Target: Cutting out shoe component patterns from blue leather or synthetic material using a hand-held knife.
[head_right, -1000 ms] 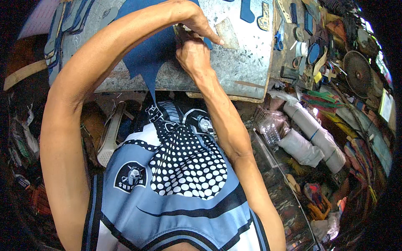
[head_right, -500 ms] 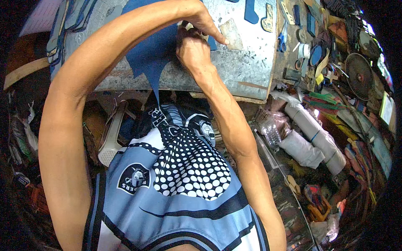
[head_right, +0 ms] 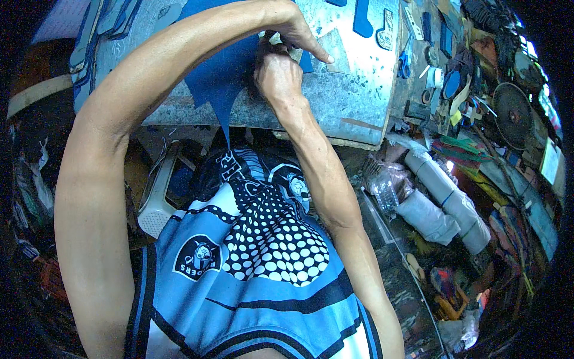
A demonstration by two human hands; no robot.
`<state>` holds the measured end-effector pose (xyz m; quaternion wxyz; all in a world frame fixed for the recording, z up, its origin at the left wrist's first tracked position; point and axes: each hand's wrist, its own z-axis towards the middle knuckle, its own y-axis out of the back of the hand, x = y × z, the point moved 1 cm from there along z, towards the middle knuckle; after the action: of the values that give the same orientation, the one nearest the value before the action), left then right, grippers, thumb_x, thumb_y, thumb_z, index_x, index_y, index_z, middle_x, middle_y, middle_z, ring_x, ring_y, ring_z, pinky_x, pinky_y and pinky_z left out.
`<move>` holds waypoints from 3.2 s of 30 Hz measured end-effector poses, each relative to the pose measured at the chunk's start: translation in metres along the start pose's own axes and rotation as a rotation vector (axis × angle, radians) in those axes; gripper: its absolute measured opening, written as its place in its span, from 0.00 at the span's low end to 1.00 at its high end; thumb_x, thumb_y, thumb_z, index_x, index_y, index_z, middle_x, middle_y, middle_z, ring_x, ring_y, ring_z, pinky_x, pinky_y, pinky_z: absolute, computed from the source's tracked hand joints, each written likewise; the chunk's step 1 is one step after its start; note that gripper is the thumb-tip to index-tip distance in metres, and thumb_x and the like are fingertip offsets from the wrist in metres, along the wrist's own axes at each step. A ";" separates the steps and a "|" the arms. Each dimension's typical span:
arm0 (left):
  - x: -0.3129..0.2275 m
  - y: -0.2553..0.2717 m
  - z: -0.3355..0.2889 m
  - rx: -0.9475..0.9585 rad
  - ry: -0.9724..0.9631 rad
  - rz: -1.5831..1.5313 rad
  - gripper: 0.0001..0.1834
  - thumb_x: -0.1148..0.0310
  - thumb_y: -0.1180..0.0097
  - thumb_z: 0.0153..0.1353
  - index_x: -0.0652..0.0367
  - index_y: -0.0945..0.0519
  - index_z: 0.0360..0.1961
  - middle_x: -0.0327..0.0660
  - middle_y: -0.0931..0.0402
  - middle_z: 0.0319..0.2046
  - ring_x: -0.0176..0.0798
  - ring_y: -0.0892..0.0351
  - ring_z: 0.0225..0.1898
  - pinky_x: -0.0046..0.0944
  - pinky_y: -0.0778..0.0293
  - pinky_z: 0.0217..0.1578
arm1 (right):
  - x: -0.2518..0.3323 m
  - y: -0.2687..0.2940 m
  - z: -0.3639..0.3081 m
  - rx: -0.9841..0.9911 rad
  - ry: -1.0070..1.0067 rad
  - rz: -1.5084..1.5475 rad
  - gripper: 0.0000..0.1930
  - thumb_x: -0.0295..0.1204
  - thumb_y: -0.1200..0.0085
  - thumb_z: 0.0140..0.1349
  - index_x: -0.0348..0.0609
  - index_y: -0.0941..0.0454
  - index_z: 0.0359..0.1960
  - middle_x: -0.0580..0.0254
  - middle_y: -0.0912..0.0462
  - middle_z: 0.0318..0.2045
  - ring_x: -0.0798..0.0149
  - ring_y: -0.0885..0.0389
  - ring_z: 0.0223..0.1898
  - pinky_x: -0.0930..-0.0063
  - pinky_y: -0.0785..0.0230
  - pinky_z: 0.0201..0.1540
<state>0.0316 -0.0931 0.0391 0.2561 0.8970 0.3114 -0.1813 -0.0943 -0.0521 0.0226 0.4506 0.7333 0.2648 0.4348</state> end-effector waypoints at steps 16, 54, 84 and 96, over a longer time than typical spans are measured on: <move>-0.017 -0.008 -0.008 -0.054 -0.031 0.004 0.58 0.18 0.56 0.49 0.52 0.35 0.70 0.54 0.48 0.72 0.55 0.54 0.75 0.55 0.52 0.72 | -0.022 0.016 -0.036 0.060 -0.121 0.018 0.15 0.28 0.49 0.62 0.34 0.18 0.46 0.36 0.17 0.42 0.36 0.18 0.45 0.52 0.26 0.50; 0.050 -0.120 -0.054 -0.996 0.019 0.286 0.19 0.72 0.42 0.57 0.45 0.17 0.51 0.38 0.32 0.67 0.44 0.30 0.61 0.50 0.38 0.61 | -0.036 0.052 -0.035 0.367 0.338 0.064 0.15 0.30 0.45 0.62 0.41 0.20 0.50 0.57 0.24 0.61 0.45 0.19 0.52 0.58 0.25 0.54; 0.022 -0.130 -0.052 -0.968 0.239 0.209 0.27 0.56 0.32 0.54 0.47 0.21 0.56 0.36 0.38 0.70 0.49 0.35 0.65 0.58 0.44 0.68 | -0.071 0.079 0.030 0.506 0.812 -0.178 0.15 0.31 0.43 0.62 0.55 0.18 0.51 0.62 0.25 0.62 0.46 0.16 0.44 0.58 0.22 0.48; 0.021 -0.133 -0.050 -1.011 0.218 0.186 0.23 0.60 0.33 0.55 0.50 0.20 0.52 0.39 0.35 0.68 0.50 0.34 0.63 0.57 0.43 0.67 | -0.067 0.086 0.061 0.537 1.029 -0.326 0.12 0.32 0.43 0.62 0.55 0.16 0.48 0.59 0.21 0.59 0.50 0.17 0.42 0.59 0.23 0.47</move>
<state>-0.0312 0.0348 0.0232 0.6381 0.6990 0.3037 0.1095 -0.0736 -0.1694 0.0597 0.1245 0.4667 0.6586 0.5770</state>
